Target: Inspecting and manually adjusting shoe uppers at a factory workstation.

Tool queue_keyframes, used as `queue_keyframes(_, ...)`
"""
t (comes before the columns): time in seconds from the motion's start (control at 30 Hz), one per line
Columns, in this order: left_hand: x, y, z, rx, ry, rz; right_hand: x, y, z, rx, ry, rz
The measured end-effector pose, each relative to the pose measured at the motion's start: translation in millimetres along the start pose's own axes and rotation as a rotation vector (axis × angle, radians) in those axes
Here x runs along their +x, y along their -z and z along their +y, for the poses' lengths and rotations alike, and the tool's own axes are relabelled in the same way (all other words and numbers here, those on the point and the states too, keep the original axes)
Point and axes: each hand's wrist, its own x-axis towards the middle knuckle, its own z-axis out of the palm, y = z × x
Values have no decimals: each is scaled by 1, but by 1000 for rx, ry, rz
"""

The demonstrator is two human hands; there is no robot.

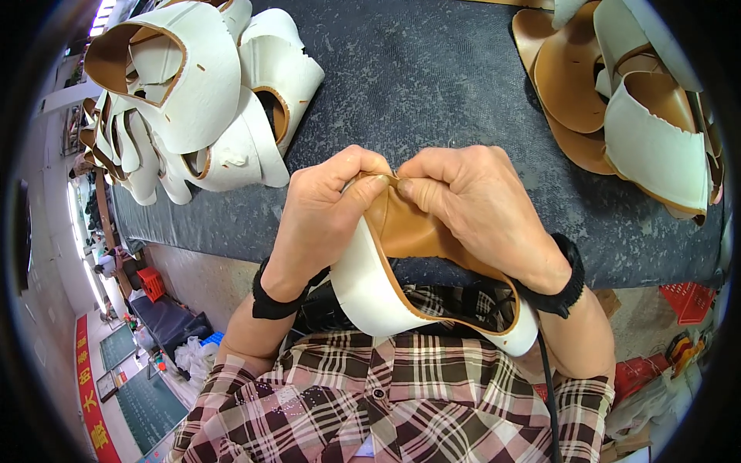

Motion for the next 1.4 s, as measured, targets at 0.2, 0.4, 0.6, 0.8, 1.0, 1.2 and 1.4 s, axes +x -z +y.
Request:
queue_keyframes(0.2, -1, -1, 10, -59, 86, -16, -5, 2, -8, -111, 51, 58)
queue_keyframes(0.4, -2, 6, 22, -278, 312, -98, -11, 4, -7, -75, 99, 67)
queue_keyframes(0.6, -8, -4, 13, -149, 46, -20, -11, 12, -2, 172, 1, -41)
queue_keyframes(0.8, -18, -16, 6, 54, -145, 223, -4, 15, -3, 413, -241, -122)
queue_keyframes(1.0, -18, -21, -1, 2, -64, 227, -10, 7, 5, 412, -181, -32)
queue_keyframes(1.2, -10, -15, -1, -14, -108, 116, -11, 7, 6, 210, -131, -1)
queue_keyframes(1.4, -7, -17, 0, 13, -32, 49, -7, 7, 9, 51, -81, 5)
